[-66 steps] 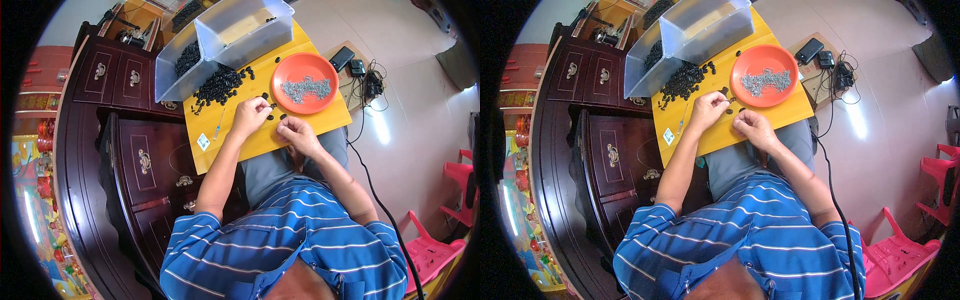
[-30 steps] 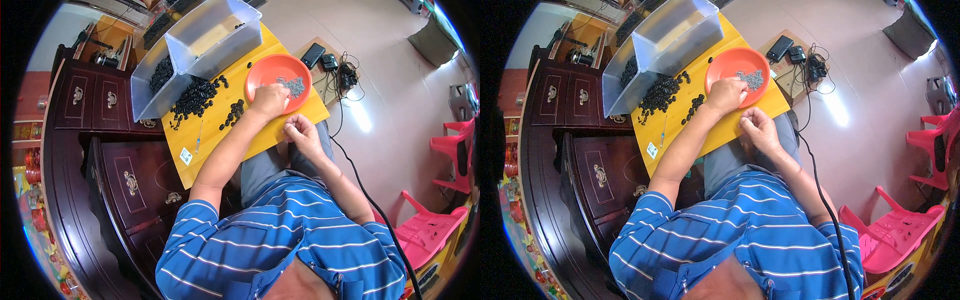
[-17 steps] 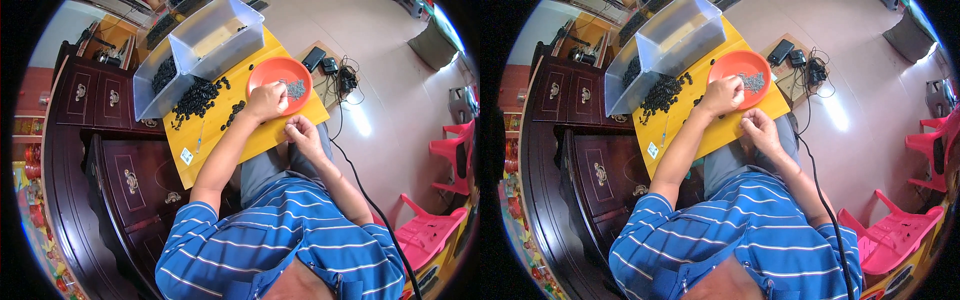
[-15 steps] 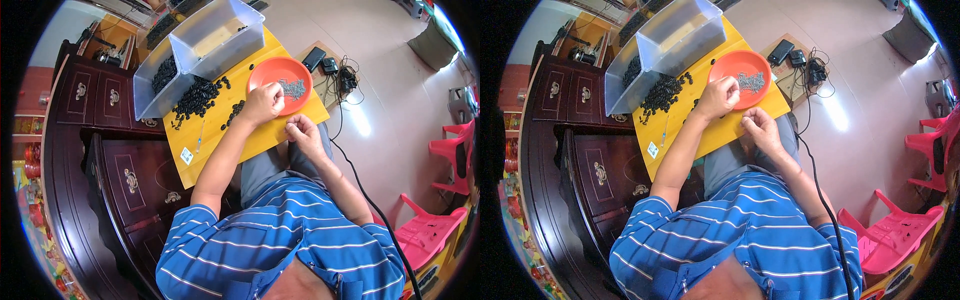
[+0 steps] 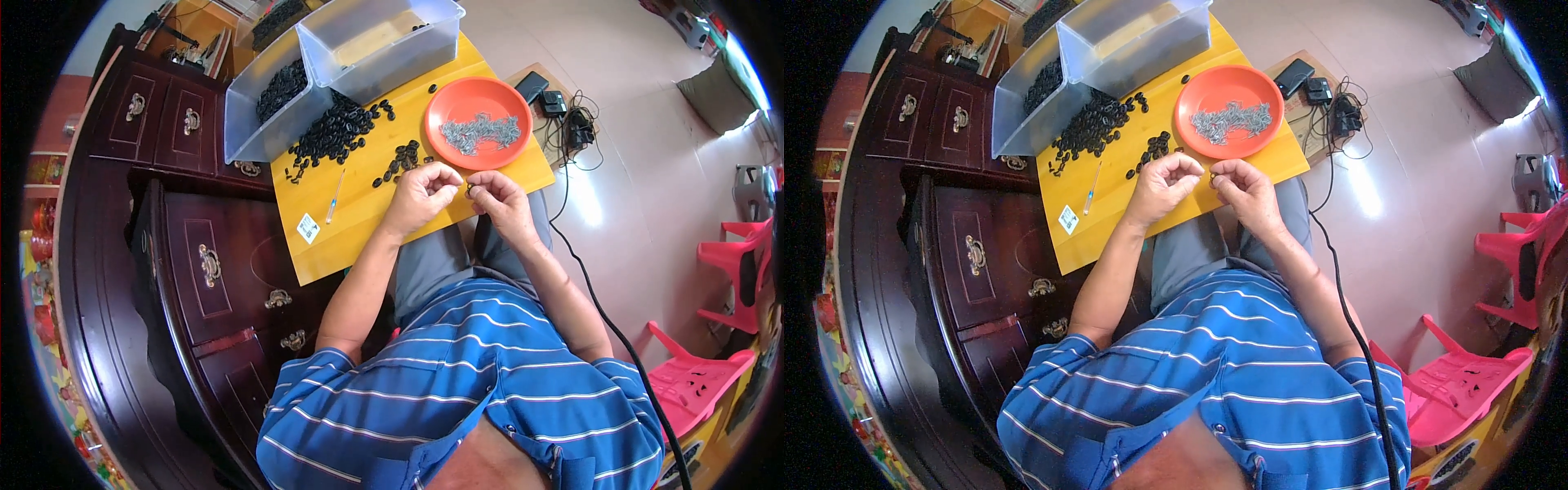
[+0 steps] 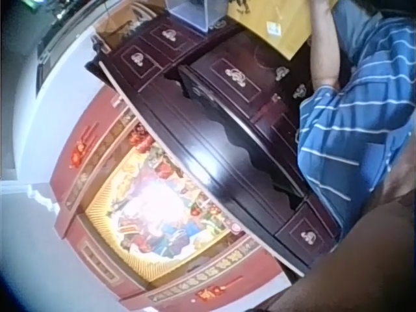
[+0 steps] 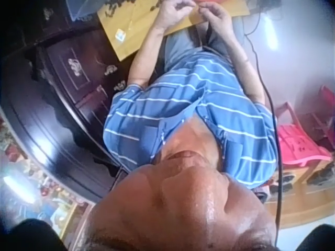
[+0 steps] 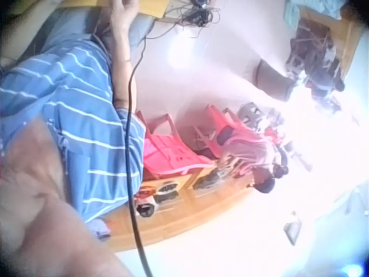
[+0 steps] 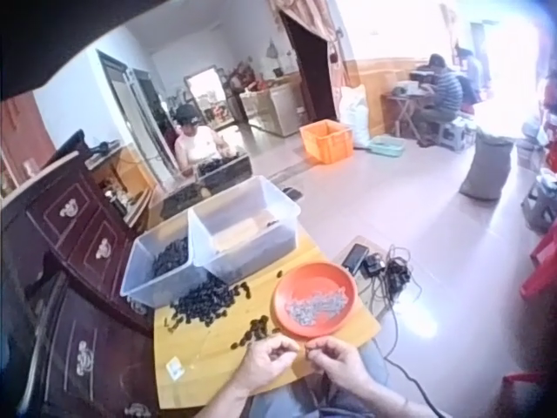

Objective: The person assembles plastic components by picking up black plastic pieces and inserting metal springs into them by hand.

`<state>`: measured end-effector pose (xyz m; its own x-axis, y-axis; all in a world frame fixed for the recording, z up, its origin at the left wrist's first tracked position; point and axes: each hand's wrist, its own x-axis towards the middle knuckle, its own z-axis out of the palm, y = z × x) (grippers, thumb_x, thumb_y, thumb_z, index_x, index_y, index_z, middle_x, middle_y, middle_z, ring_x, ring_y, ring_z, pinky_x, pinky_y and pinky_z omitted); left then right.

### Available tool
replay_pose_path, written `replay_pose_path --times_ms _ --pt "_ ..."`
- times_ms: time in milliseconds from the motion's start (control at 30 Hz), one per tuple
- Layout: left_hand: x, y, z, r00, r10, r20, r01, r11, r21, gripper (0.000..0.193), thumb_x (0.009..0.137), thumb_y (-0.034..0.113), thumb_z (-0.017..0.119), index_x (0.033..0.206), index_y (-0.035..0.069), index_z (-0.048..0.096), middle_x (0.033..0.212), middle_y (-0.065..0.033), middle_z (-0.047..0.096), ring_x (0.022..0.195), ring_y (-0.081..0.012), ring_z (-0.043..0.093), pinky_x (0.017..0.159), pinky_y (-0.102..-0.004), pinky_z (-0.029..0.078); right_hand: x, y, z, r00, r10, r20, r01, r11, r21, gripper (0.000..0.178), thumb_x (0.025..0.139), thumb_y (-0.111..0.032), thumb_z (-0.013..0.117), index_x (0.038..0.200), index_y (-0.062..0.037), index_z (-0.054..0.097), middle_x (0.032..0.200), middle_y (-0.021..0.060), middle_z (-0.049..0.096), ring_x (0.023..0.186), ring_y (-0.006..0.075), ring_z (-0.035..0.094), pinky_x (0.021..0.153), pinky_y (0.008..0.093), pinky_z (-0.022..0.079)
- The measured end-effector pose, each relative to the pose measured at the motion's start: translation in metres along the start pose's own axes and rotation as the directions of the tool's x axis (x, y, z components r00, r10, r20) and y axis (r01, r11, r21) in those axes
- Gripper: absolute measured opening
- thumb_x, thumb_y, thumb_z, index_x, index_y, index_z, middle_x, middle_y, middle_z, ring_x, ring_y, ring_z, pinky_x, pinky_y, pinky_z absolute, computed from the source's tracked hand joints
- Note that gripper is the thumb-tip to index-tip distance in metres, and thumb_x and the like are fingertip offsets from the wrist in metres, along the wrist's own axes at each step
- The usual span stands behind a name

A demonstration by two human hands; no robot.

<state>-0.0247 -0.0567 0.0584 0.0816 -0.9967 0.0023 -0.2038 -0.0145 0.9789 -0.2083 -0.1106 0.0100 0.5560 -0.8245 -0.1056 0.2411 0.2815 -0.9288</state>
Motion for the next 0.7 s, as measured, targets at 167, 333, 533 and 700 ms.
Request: replay_pose_path --times_ms 167,333,533,700 --pt "-0.005 -0.002 0.003 0.999 0.034 0.000 -0.034 0.999 -0.013 0.014 0.090 -0.002 0.064 0.103 0.003 0.064 0.090 0.0037 0.064 0.078 -0.0016 0.058 0.072 -0.0187 0.049 -0.002 0.002 0.006 1.000 0.002 0.020 -0.002 1.000 0.000 0.017 0.095 -0.007 0.062 0.111 -0.0024 0.065 0.091 0.0000 0.067 0.081 0.0054 0.061 0.071 0.0220 0.051" --pt "-0.008 -0.009 0.002 0.999 0.048 -0.021 -0.047 0.999 0.024 0.015 0.090 -0.002 0.064 0.104 0.004 0.063 0.090 0.0030 0.064 0.078 -0.0018 0.058 0.072 -0.0186 0.049 -0.002 0.002 0.010 1.000 0.015 0.025 -0.015 1.000 -0.003 0.018 0.094 -0.006 0.061 0.111 -0.0017 0.064 0.091 0.0003 0.067 0.081 0.0050 0.061 0.070 0.0216 0.051" --pt "-0.010 -0.006 0.001 0.997 0.077 -0.011 -0.076 0.994 0.080 0.015 0.090 -0.002 0.065 0.104 0.004 0.063 0.088 0.0038 0.063 0.075 -0.0011 0.057 0.069 -0.0180 0.048 -0.005 -0.001 0.014 1.000 0.028 0.013 -0.028 0.999 -0.032 0.016 0.094 -0.007 0.062 0.109 -0.0017 0.064 0.091 0.0007 0.067 0.079 0.0057 0.061 0.070 0.0216 0.051" --pt "-0.011 -0.008 -0.002 0.995 0.082 -0.054 -0.079 0.995 0.055 0.015 0.088 -0.001 0.066 0.103 0.004 0.064 0.085 0.0045 0.062 0.071 -0.0001 0.054 0.066 -0.0175 0.047 -0.005 -0.002 0.015 0.999 0.044 0.000 -0.044 0.999 -0.015 0.016 0.095 -0.008 0.063 0.110 -0.0027 0.065 0.090 0.0004 0.067 0.078 0.0068 0.062 0.071 0.0218 0.051"
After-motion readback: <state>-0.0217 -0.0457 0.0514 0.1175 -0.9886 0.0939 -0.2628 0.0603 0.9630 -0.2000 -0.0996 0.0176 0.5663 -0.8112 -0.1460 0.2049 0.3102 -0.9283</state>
